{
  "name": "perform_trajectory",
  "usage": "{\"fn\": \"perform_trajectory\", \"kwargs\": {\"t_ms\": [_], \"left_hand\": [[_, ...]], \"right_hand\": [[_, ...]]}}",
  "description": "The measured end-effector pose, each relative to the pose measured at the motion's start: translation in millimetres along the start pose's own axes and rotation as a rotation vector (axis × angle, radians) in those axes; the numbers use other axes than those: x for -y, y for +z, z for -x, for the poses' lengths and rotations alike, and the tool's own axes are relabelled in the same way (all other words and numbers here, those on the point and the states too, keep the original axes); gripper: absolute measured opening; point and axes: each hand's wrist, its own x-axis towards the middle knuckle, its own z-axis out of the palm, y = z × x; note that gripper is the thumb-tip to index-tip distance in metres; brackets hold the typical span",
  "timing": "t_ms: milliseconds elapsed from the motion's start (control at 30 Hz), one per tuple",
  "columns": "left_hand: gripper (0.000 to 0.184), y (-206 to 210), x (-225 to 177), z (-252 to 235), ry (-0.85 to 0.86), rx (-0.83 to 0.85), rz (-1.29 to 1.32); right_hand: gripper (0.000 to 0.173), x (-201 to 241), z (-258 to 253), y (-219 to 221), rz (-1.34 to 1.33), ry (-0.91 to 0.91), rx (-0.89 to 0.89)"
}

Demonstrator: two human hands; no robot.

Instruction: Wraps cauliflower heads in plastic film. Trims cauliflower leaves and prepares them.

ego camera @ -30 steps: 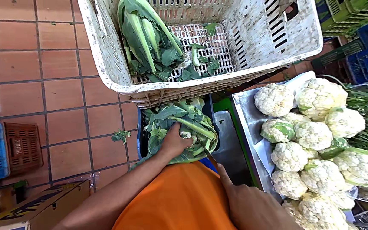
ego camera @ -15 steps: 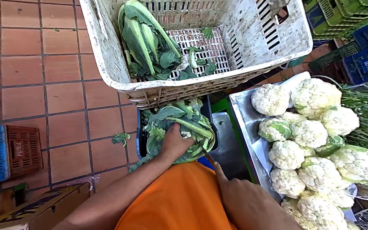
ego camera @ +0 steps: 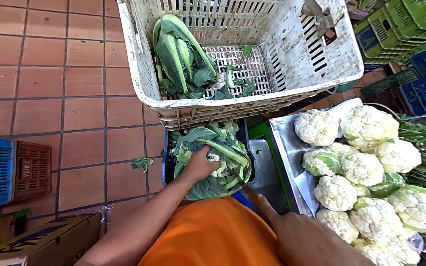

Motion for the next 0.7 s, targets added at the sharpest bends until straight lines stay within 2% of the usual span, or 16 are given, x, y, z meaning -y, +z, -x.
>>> {"fn": "perform_trajectory", "kwargs": {"t_ms": [167,267,500,700], "left_hand": [[0.064,-1,-23,21,-0.157,-0.081,-0.024],[0.068,0,-31,27,-0.205,-0.115,-0.028],[0.070,3,-32,28,-0.216,-0.144,0.007],[0.072,6,-33,30,-0.211,-0.138,-0.020]], "right_hand": [[0.074,10,19,10,-0.074,0.002,-0.079],[0.072,14,17,12,-0.110,0.011,-0.142],[0.077,23,3,2,-0.133,0.033,-0.124],[0.073,36,-23,-4,-0.133,0.050,-0.128]]}}
